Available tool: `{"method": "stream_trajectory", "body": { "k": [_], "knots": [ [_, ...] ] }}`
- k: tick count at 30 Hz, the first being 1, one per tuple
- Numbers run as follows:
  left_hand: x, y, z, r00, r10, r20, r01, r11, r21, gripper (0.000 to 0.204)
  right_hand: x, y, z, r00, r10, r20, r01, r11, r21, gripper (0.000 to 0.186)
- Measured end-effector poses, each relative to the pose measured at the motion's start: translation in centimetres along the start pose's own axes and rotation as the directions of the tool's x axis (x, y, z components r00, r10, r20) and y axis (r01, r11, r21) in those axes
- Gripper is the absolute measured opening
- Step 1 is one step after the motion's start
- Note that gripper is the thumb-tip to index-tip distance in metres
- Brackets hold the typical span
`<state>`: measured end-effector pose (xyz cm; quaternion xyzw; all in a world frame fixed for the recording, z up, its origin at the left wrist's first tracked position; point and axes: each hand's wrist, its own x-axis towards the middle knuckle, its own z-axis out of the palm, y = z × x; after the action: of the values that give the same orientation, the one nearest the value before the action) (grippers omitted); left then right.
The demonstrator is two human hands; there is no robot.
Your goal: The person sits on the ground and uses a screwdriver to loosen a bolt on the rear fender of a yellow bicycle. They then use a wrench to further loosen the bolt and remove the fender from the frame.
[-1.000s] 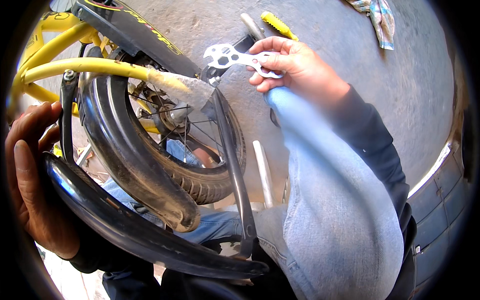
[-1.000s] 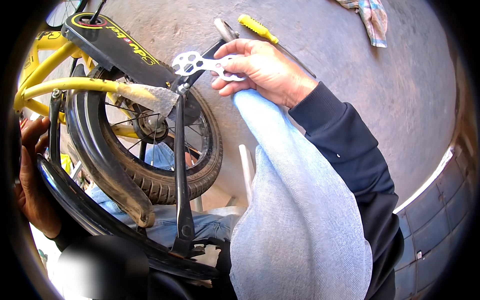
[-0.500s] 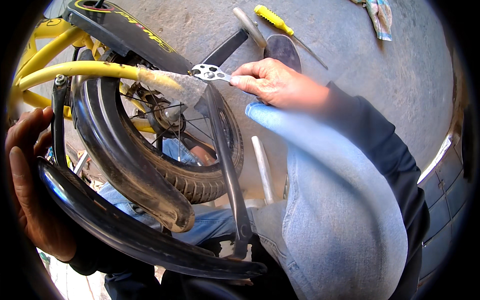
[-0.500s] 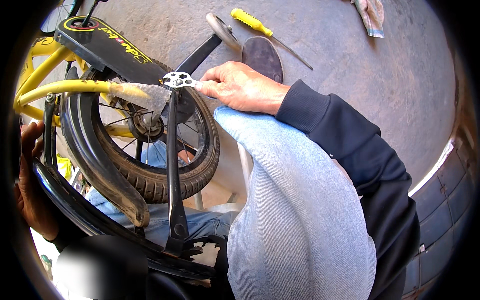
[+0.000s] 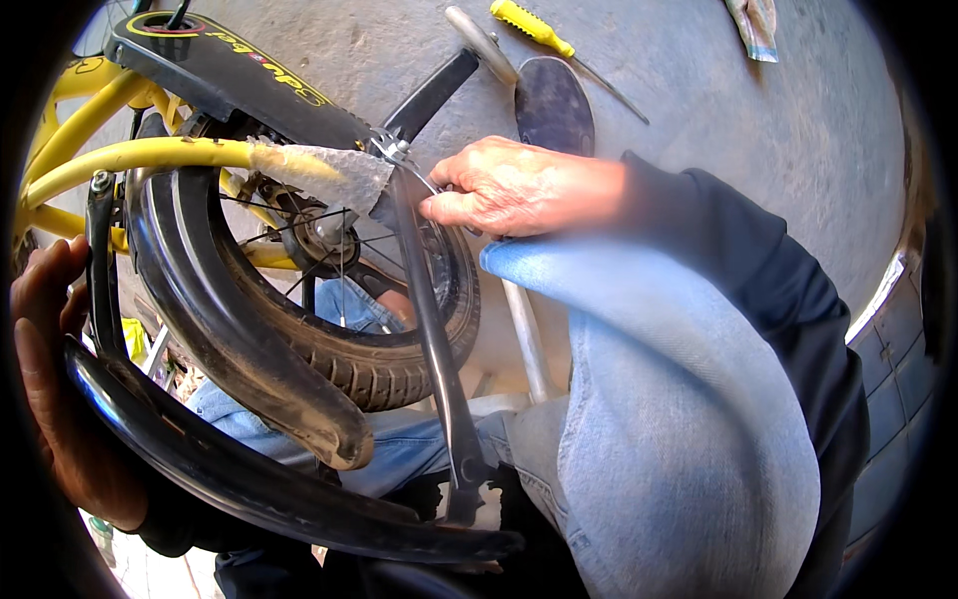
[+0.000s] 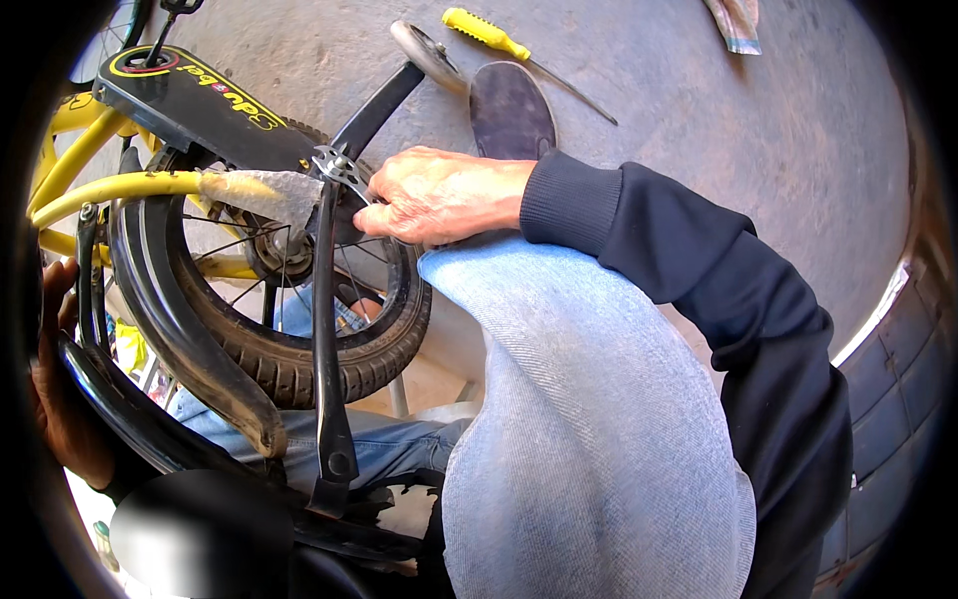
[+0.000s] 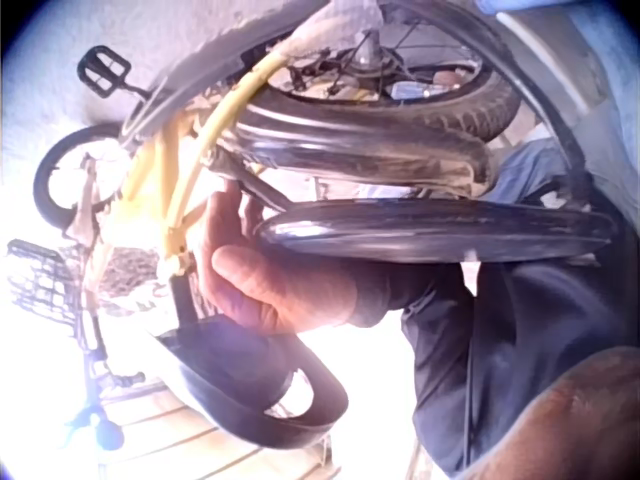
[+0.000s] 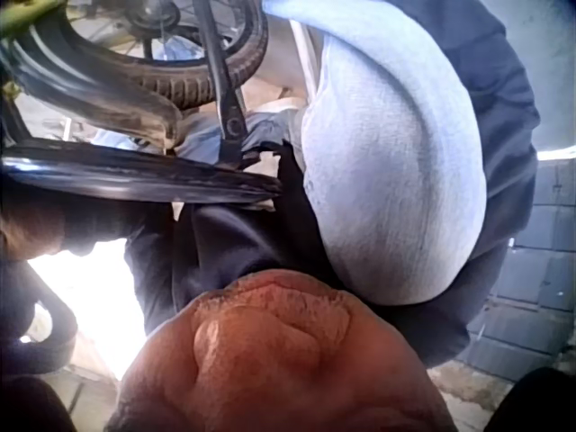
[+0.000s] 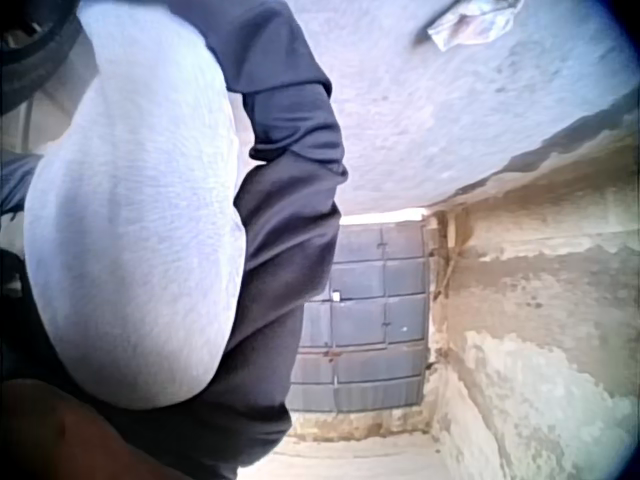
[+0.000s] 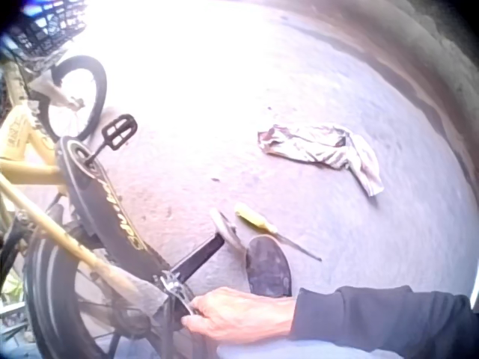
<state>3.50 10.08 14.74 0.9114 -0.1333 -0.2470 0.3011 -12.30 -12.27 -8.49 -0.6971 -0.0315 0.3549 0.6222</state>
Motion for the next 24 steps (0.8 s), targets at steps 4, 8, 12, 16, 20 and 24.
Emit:
{"method": "stream_trajectory", "body": {
  "k": [4,8,12,16,20,24],
  "knots": [
    [1.2,-2.0,-4.3,0.951,0.189,0.244,-0.281,0.855,0.435,0.047,-0.9,-1.6,-0.6,0.986,0.143,0.081,-0.153,0.979,0.138,0.049],
    [0.5,-1.4,-5.1,0.975,0.133,0.178,-0.195,0.898,0.395,0.047,-0.6,-2.1,-0.9,0.979,0.141,0.147,-0.173,0.956,0.237,0.047],
    [1.0,-1.3,-4.7,0.975,0.099,0.199,-0.175,0.893,0.415,0.049,-0.6,-1.2,-0.5,0.976,0.170,0.138,-0.201,0.946,0.253,0.047],
    [1.1,-1.4,-4.7,0.975,0.089,0.203,-0.180,0.851,0.494,0.050,-0.6,-1.1,-0.5,0.972,0.186,0.143,-0.216,0.947,0.236,0.046],
    [0.9,-1.1,-4.8,0.972,0.109,0.207,-0.193,0.874,0.446,0.050,-0.4,-1.5,-0.7,0.976,0.168,0.141,-0.191,0.967,0.169,0.048],
    [1.3,-1.2,-4.9,0.966,0.124,0.226,-0.218,0.861,0.459,0.051,-0.1,0.1,-0.2,0.996,0.066,0.060,-0.070,0.996,0.054,0.049]
  ]
}}
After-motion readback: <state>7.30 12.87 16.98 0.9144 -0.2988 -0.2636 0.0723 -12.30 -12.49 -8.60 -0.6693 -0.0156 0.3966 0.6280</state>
